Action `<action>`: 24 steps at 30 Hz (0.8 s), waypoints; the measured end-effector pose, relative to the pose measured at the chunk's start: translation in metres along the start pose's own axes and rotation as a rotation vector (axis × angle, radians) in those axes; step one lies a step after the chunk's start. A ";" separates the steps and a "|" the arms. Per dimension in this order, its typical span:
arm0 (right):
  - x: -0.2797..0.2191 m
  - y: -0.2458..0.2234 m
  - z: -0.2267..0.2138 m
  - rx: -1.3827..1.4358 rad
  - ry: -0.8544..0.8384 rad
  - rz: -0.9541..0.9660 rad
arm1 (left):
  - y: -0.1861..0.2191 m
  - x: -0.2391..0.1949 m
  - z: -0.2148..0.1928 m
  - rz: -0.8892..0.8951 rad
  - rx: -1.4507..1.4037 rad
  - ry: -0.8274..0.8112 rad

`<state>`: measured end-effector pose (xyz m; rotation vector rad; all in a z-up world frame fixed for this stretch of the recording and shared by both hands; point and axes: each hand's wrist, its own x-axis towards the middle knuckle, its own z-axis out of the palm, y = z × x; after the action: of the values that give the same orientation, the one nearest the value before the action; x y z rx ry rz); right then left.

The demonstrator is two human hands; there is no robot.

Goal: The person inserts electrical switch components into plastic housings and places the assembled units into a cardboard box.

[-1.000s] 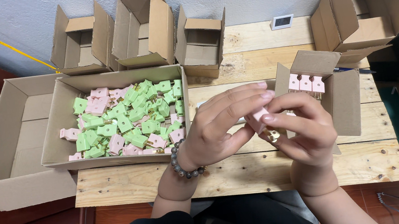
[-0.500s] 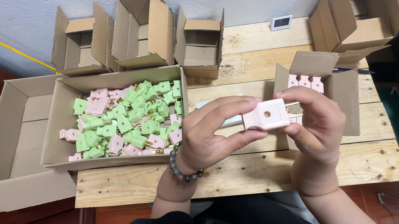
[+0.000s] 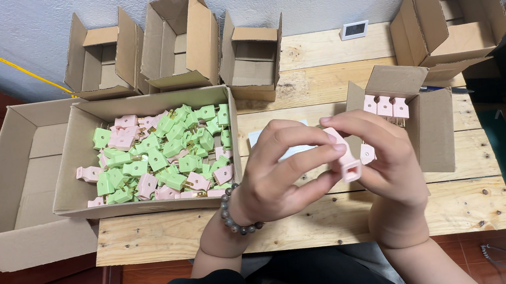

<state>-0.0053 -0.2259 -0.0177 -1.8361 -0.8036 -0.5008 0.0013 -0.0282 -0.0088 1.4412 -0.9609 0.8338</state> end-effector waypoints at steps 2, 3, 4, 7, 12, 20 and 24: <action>0.002 -0.001 0.003 -0.031 0.003 0.001 | -0.001 -0.001 0.004 0.057 0.084 0.005; 0.000 0.000 0.000 -0.031 0.003 0.001 | 0.000 0.000 0.002 0.057 0.084 0.005; -0.001 0.002 -0.003 -0.031 0.012 0.007 | 0.000 0.001 0.001 0.041 0.053 -0.001; -0.006 0.010 -0.008 -0.049 0.069 -0.010 | -0.001 -0.001 -0.003 0.007 -0.011 -0.013; -0.015 0.020 -0.012 -0.032 0.178 -0.093 | 0.005 0.004 -0.009 -0.062 -0.115 -0.060; -0.023 0.031 -0.013 0.090 0.192 -0.136 | 0.006 0.005 -0.015 -0.220 -0.095 -0.129; -0.026 0.032 -0.008 0.128 0.157 -0.135 | 0.002 -0.001 -0.017 -0.395 -0.197 -0.180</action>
<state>0.0001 -0.2486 -0.0522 -1.6110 -0.8361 -0.6559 -0.0001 -0.0113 -0.0071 1.4846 -0.8269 0.3152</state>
